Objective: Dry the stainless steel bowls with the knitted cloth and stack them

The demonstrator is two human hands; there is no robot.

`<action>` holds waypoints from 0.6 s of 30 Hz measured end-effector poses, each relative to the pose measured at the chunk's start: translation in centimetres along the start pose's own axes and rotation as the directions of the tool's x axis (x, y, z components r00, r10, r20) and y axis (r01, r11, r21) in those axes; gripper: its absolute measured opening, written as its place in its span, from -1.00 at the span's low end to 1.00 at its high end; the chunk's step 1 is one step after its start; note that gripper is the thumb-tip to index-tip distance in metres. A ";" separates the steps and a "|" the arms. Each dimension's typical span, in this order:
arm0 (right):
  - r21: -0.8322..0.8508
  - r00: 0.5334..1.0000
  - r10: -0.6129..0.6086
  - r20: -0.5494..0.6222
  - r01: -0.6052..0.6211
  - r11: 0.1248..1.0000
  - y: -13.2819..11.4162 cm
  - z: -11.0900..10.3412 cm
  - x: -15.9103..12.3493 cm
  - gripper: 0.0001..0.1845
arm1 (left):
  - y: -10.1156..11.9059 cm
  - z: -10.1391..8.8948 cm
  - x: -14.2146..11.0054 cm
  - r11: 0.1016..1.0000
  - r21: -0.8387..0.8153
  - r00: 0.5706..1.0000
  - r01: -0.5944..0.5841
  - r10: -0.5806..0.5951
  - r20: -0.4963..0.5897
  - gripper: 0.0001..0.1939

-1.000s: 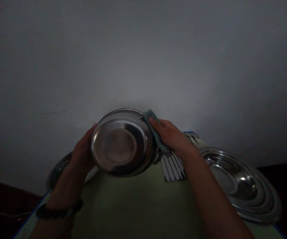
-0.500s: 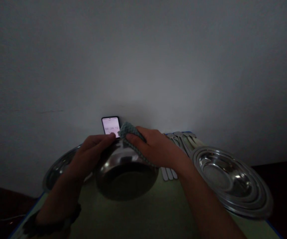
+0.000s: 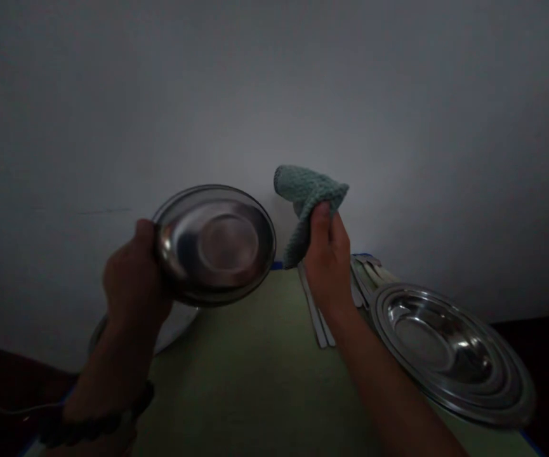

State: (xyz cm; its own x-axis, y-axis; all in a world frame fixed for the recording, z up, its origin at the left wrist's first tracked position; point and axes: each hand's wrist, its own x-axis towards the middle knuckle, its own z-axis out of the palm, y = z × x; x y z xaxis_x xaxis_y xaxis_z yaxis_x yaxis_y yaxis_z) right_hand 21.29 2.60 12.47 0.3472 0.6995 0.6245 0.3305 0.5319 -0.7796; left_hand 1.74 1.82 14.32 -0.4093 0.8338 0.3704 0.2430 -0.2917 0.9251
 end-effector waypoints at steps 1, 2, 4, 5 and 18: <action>-0.032 0.996 -0.082 0.029 0.083 0.996 -0.3 0.1 -0.5 -0.47 | 0.2 0.3 -0.4 0.999 0.026 0.999 -0.035 0.035 -0.017 -0.56; -0.069 0.979 -0.180 0.097 0.187 0.980 -0.5 0.4 -1.0 -0.49 | 0.3 0.7 -0.8 0.997 0.050 0.998 -0.064 0.064 -0.008 -0.55; -0.139 0.888 -0.364 0.282 0.413 0.900 -0.7 1.0 -2.1 -0.49 | 0.3 1.5 -1.6 0.994 0.052 0.993 -0.094 0.089 0.082 -0.56; -0.167 0.835 -0.416 0.359 0.496 0.852 -0.7 1.3 -2.5 -0.48 | 0.2 1.8 -1.9 0.994 0.041 0.988 -0.103 0.097 0.122 -0.57; 0.052 0.974 -0.043 0.224 0.032 0.998 2.9 1.1 0.4 -0.52 | -0.2 3.2 -1.1 0.825 -0.482 0.904 0.296 -0.404 -0.137 -0.74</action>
State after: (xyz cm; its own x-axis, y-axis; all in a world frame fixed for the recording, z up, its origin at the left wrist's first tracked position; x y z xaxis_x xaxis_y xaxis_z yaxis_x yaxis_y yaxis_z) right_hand 21.38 4.89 10.41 0.1271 0.7652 0.6311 0.2957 0.5781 -0.7605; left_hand 4.94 2.47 13.46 -0.5891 0.8076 -0.0275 -0.3441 -0.2199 0.9128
